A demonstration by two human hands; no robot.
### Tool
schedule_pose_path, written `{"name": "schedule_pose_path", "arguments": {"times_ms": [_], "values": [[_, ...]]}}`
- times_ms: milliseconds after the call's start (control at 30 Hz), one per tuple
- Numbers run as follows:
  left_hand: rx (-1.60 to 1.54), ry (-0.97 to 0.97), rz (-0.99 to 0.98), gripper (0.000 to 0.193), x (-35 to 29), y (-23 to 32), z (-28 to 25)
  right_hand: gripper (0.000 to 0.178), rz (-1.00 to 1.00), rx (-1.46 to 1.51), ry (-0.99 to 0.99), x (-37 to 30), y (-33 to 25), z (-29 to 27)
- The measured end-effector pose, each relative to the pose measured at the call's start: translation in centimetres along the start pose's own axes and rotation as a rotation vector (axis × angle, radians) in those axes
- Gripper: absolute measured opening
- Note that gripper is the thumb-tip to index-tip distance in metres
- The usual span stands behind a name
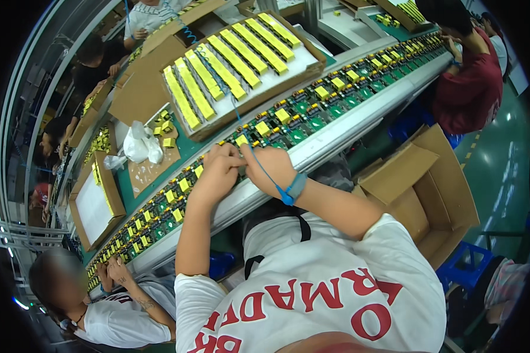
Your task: Assemble electronic components onto printed circuit boards on an assembly line.
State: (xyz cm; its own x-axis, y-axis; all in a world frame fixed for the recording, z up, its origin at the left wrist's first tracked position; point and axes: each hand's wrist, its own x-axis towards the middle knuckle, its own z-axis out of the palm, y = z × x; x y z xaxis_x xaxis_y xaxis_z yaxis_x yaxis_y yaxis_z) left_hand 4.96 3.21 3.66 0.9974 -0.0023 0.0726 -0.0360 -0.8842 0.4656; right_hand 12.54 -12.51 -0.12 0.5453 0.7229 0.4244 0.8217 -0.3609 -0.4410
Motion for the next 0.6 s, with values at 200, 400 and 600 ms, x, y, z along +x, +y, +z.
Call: {"name": "schedule_pose_path", "arguments": {"times_ms": [200,400,600], "values": [[0.033,0.021,-0.009,0.033,-0.2,0.4,-0.1,0.019,-0.019,0.01,-0.052,-0.1,0.3,0.2],[0.039,0.035,0.019,0.044,-0.8,1.3,-0.6,0.028,0.032,0.16,-0.268,3.5,4.1,-6.6],[0.051,0.078,-0.042,0.047,-2.2,1.2,-0.4,0.028,-0.099,0.097,0.039,6.7,12.7,-12.8]]}}
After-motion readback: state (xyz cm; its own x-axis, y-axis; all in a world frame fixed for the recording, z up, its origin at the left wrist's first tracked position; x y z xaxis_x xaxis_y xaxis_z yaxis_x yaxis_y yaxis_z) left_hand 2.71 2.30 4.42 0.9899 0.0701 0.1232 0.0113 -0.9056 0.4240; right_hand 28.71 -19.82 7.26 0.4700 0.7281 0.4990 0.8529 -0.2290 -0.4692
